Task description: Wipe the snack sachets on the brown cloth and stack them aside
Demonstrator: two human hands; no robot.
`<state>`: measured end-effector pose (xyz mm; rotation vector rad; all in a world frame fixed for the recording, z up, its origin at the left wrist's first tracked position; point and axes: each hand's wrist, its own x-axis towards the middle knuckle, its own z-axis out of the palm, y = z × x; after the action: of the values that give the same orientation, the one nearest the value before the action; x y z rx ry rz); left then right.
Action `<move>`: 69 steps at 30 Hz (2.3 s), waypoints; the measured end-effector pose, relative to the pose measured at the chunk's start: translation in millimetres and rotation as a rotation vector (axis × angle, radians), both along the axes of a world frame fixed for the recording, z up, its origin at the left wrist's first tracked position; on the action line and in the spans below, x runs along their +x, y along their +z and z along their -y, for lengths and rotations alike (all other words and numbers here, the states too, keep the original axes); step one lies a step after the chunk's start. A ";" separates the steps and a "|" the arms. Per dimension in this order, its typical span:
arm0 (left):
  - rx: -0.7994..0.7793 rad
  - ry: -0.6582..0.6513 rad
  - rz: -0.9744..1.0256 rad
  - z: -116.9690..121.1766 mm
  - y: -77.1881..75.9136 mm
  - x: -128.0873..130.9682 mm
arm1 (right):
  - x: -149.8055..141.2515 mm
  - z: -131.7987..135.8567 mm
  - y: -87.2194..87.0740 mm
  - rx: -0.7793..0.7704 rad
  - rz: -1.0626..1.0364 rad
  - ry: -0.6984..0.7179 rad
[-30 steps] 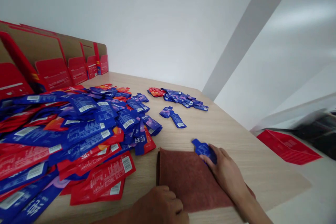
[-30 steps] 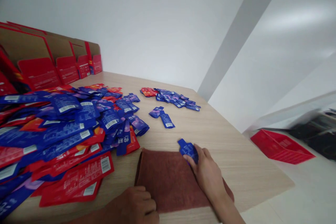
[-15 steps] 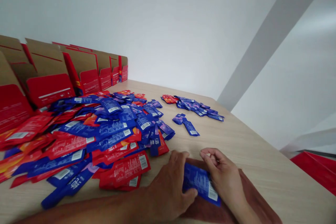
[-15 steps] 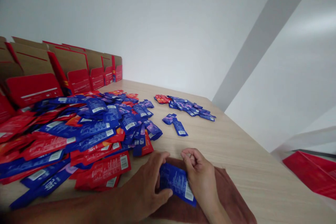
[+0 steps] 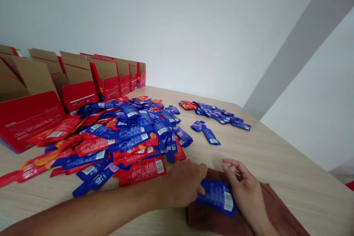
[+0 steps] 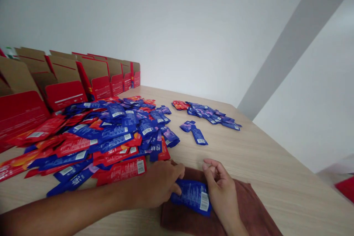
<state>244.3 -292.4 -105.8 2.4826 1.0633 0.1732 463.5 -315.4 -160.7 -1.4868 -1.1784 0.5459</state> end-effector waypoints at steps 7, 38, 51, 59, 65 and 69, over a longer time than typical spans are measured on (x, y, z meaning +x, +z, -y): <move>0.016 0.351 0.478 19.4 41.3 -96.3 | 1.1 2.5 0.7 0.001 0.005 0.008; 0.640 0.772 0.254 -72.6 110.4 -158.9 | 89.5 -80.3 -11.2 -0.057 0.813 0.203; 0.315 0.073 -0.208 -210.6 18.5 91.9 | 124.6 -135.4 -13.8 -0.005 0.688 0.183; 0.169 0.187 -0.366 -246.4 -2.0 122.9 | 128.2 -140.6 -17.6 0.013 0.480 0.216; 0.189 0.361 -0.359 -252.7 -6.9 132.4 | 132.5 -144.9 -17.9 -0.008 0.354 0.196; 0.214 0.351 -0.305 -237.9 10.6 127.8 | 135.5 -145.8 -18.5 -0.040 0.246 0.211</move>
<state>372.1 -54.5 -95.3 2.5420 1.6874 0.0106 599.0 -169.6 -179.1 -1.5032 -1.5363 0.5413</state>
